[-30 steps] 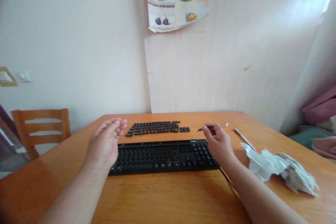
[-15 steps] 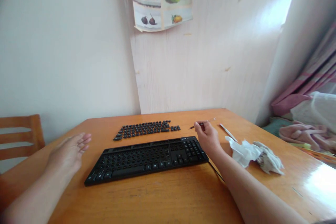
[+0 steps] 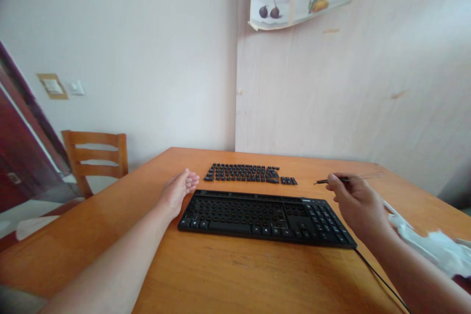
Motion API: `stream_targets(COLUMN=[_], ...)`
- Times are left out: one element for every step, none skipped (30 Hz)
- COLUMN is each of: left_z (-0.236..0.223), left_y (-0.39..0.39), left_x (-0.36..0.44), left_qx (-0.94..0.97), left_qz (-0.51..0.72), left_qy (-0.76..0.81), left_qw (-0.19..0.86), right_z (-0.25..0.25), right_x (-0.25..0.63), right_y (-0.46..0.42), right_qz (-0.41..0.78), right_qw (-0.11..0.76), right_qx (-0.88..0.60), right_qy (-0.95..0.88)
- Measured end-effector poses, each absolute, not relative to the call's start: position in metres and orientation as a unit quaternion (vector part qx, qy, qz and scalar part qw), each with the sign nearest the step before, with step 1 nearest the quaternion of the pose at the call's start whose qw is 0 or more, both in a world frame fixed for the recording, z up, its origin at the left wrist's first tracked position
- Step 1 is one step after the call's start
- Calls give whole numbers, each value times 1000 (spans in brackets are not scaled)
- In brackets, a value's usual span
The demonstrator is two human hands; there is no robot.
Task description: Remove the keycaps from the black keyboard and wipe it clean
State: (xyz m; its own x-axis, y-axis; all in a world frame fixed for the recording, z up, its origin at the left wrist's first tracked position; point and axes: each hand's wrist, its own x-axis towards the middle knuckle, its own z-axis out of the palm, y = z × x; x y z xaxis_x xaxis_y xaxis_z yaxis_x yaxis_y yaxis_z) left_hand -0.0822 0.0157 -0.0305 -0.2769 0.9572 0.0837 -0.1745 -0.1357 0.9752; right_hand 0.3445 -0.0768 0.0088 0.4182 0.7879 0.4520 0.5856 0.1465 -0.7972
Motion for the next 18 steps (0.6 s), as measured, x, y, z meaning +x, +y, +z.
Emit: stream_targets(left_z=[-31,-32,-33,-33,-34,-34,-34,-35,-35,-35,-36,-36,-37,-38,-38,-39,-39,-39], left_y=[16,16,17,17,17,17,17,17,17,18,18,18,18,19,19,19,20,20], left_x=[-81,-80,-80,-79,-79,-78,-78,-78,-78,-78,-78,-78,-78,-78,-78,-78,-78,-78], left_qx=[407,409,411,413,415,417,419,421,423,425,427,430,432,435,437,439,440,441], left_qz=[633,629,627,624,621,618,616,613,611,608,606,604,602,600,598,597,596,595], left_qy=[484,485,485,485,485,485,485,485,486,486,486,485,485,484,484,484,484,484], left_qw=[447,449,451,453,454,456,458,459,460,462,462,463,464,465,466,466,466,466], right_z=[14,19,24,27,31,34,37,39,41,43,43,43,42,41,39,37,35,33], right_x=[341,336,332,326,320,311,301,288,274,259,242,225,209,192,177,162,148,136], right_y=[-78,-79,-79,-78,-77,-77,-77,-77,-77,-78,-79,-80,-81,-81,-81,-81,-81,-81], right_qz=[87,80,81,85,100,120,143,167,185,207,226,254,282,310,324,333,339,337], right_qw=[526,517,508,503,499,493,491,478,473,466,460,449,437,413,403,390,372,366], right_qx=[-650,-648,-643,-635,-624,-612,-597,-586,-578,-563,-550,-532,-509,-486,-466,-448,-433,-421], right_qy=[-541,-553,-567,-580,-594,-607,-618,-632,-639,-650,-659,-672,-686,-705,-718,-732,-748,-758])
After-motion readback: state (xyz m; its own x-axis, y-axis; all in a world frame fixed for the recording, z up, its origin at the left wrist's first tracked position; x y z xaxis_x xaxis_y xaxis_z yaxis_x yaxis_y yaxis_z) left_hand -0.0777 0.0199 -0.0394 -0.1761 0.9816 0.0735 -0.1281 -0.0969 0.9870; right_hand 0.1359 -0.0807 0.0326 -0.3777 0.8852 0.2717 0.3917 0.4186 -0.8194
